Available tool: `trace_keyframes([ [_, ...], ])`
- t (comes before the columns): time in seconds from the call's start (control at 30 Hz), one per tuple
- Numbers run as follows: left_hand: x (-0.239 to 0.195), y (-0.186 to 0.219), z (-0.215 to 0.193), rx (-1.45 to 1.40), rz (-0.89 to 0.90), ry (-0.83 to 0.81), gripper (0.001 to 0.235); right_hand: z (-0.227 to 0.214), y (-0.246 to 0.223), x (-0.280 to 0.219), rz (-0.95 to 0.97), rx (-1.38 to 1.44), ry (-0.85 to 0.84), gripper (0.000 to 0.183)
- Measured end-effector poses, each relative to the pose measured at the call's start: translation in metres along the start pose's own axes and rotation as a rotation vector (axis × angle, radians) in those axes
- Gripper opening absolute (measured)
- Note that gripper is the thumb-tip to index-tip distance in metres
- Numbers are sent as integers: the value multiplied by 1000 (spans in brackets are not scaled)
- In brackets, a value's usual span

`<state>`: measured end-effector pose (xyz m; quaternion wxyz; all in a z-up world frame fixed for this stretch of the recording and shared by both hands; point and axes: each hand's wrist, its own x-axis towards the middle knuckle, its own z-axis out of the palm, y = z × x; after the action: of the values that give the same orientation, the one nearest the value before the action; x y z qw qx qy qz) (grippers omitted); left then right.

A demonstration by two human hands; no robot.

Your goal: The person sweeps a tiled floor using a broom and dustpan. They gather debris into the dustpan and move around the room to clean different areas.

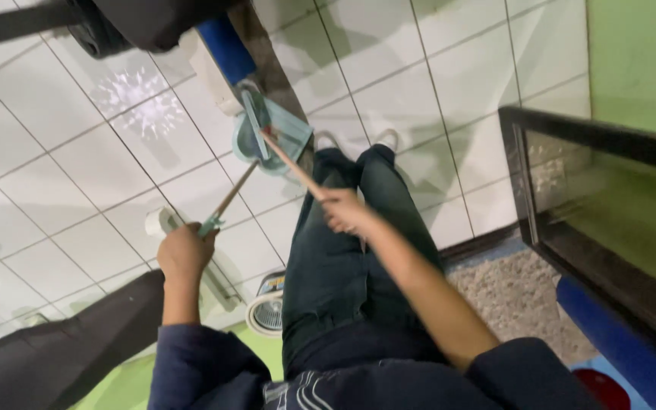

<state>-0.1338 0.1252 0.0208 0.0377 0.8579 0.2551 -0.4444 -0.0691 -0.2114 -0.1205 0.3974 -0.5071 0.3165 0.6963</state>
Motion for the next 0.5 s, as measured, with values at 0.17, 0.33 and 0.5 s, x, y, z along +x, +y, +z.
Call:
trace_keyframes([
  [0.17,-10,-7,15,-65,-13,-12,49,-95,54,-132,-350,228,65,39],
  [0.33,-38,3,39,-148,-76,9,51,-175,69,-220,-376,181,308,61],
  [0.5,-76,16,68,-228,-181,17,50,-255,64,-172,-419,-25,561,60],
])
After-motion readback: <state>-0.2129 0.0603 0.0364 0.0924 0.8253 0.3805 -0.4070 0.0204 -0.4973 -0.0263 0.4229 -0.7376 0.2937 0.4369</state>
